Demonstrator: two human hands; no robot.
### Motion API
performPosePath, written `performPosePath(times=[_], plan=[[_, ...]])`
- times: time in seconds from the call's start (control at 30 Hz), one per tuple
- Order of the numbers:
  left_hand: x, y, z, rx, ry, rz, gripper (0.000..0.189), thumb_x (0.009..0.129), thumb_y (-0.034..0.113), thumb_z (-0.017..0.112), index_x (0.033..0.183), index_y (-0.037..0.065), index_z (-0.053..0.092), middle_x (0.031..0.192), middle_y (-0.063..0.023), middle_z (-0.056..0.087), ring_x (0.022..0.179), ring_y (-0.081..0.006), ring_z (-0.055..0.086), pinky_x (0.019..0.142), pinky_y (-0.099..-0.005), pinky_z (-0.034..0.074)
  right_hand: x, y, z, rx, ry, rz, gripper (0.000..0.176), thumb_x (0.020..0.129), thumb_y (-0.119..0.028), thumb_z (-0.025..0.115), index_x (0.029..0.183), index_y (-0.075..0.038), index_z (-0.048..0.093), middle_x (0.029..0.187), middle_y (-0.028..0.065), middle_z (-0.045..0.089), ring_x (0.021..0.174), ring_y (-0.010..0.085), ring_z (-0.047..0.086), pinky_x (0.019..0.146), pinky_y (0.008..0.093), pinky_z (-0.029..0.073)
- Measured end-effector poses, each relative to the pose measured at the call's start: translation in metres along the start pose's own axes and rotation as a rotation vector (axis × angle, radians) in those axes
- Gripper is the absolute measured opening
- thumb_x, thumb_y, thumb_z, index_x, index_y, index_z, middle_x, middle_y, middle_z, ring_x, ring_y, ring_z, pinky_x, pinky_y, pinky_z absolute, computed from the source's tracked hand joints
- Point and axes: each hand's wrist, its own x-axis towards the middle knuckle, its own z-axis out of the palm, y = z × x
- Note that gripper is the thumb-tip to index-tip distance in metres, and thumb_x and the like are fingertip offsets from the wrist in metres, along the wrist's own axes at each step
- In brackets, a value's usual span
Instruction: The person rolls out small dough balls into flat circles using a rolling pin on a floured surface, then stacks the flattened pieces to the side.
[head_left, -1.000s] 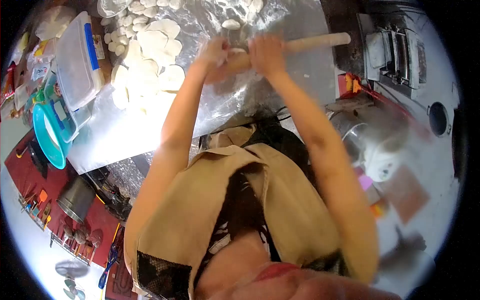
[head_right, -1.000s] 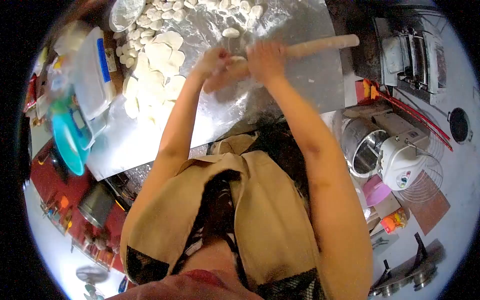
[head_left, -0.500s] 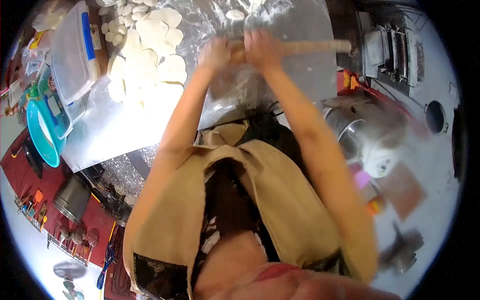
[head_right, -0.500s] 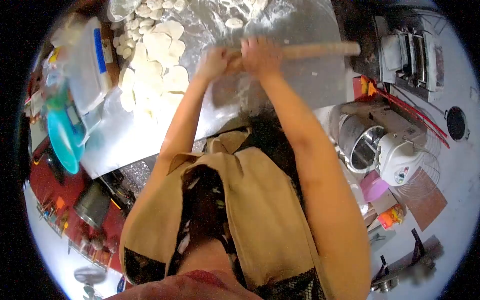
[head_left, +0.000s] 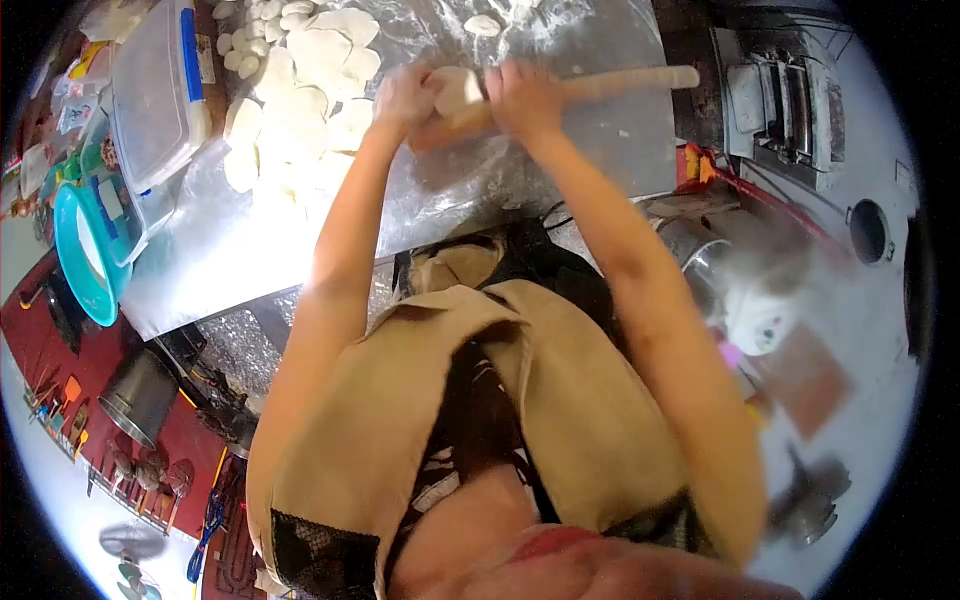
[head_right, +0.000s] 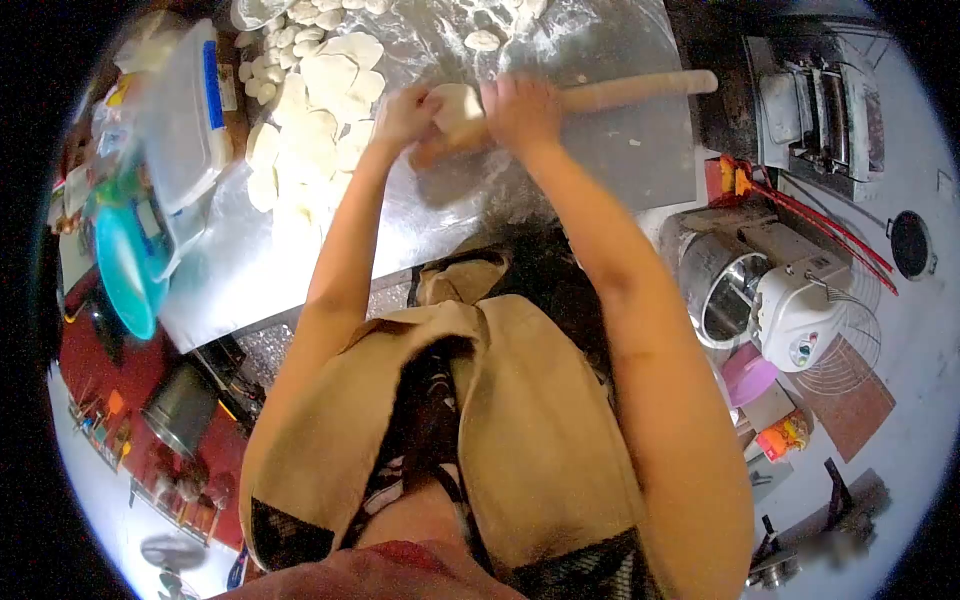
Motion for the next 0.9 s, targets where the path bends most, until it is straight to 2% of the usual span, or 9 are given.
performPosePath(times=[0.1,0.2,0.23,0.37,0.47,0.6,0.77,0.83,0.9], plan=[[-0.035,0.003,0.013,-0.1,0.128,0.05,0.029,0.08,0.023,0.059,0.102,0.006,0.064,0.091,-0.0195,0.065,0.086,-0.036,0.064,0.074,-0.0427,0.049,-0.05,-0.01,-0.021,-0.174,0.068,-0.066,0.027,0.087,-0.029,0.048,0.09,-0.007,0.062,0.09,0.0122,0.06,0.08,0.0309,0.055,0.076,0.0468,0.043],[-0.01,0.031,0.006,0.088,0.038,-0.08,0.029,0.077,0.028,0.058,0.098,0.009,0.067,0.097,-0.0197,0.064,0.091,-0.0366,0.062,0.078,-0.0444,0.049,0.023,-0.002,0.013,-0.234,0.022,-0.09,0.032,0.09,-0.035,0.044,0.088,-0.008,0.061,0.095,0.0136,0.06,0.09,0.0309,0.055,0.078,0.0424,0.04],[-0.005,0.025,0.008,0.087,0.035,-0.084,0.029,0.077,0.028,0.058,0.098,0.009,0.067,0.097,-0.0197,0.064,0.091,-0.0366,0.062,0.078,-0.0444,0.049,0.047,-0.014,0.006,-0.182,0.107,0.065,0.029,0.09,-0.034,0.044,0.088,-0.009,0.06,0.095,0.0139,0.059,0.093,0.0296,0.053,0.076,0.0419,0.039],[-0.025,0.009,-0.003,0.031,0.057,-0.046,0.027,0.077,0.028,0.06,0.095,0.01,0.068,0.093,-0.0208,0.064,0.09,-0.0369,0.062,0.077,-0.0435,0.049,-0.026,-0.008,-0.007,-0.234,0.15,-0.151,0.023,0.087,-0.032,0.048,0.085,-0.012,0.058,0.084,0.0095,0.056,0.081,0.029,0.054,0.07,0.0429,0.042],[-0.043,0.022,0.008,-0.055,0.102,-0.065,0.027,0.075,0.03,0.063,0.093,0.01,0.069,0.093,-0.0192,0.065,0.089,-0.0352,0.063,0.078,-0.0409,0.05,-0.03,-0.018,-0.011,-0.162,0.075,-0.013,0.025,0.089,-0.032,0.047,0.084,-0.01,0.057,0.092,0.0138,0.057,0.094,0.0303,0.052,0.08,0.0417,0.04],[0.026,0.006,-0.007,-0.052,-0.082,-0.032,0.027,0.076,0.029,0.064,0.095,0.01,0.069,0.091,-0.0187,0.066,0.088,-0.0328,0.064,0.075,-0.0406,0.05,0.05,-0.03,-0.006,-0.055,0.102,0.007,0.022,0.087,-0.029,0.048,0.084,-0.009,0.057,0.09,0.0131,0.057,0.091,0.0297,0.053,0.082,0.0434,0.041],[-0.027,-0.011,0.0,-0.293,0.144,-0.016,0.025,0.079,0.025,0.061,0.093,0.005,0.068,0.081,-0.0196,0.065,0.074,-0.0315,0.063,0.069,-0.0377,0.049,-0.026,-0.009,-0.007,-0.193,0.17,-0.203,0.022,0.086,-0.03,0.05,0.083,-0.009,0.058,0.084,0.0112,0.058,0.086,0.0305,0.054,0.081,0.0455,0.04],[-0.029,0.008,0.003,0.016,0.158,0.029,0.026,0.078,0.027,0.063,0.092,0.005,0.068,0.08,-0.0177,0.066,0.073,-0.0305,0.063,0.068,-0.0382,0.049,-0.004,-0.016,-0.005,-0.152,-0.014,-0.106,0.028,0.089,-0.033,0.046,0.086,-0.009,0.06,0.087,0.0113,0.059,0.091,0.0326,0.055,0.083,0.0466,0.039],[0.008,-0.003,0.002,0.096,0.179,0.057,0.029,0.076,0.029,0.065,0.092,0.005,0.067,0.082,-0.0179,0.066,0.074,-0.0298,0.064,0.069,-0.0385,0.049,0.056,-0.026,0.007,-0.127,0.18,-0.001,0.029,0.087,-0.034,0.048,0.086,-0.008,0.061,0.09,0.0118,0.06,0.09,0.0309,0.055,0.084,0.044,0.039]])
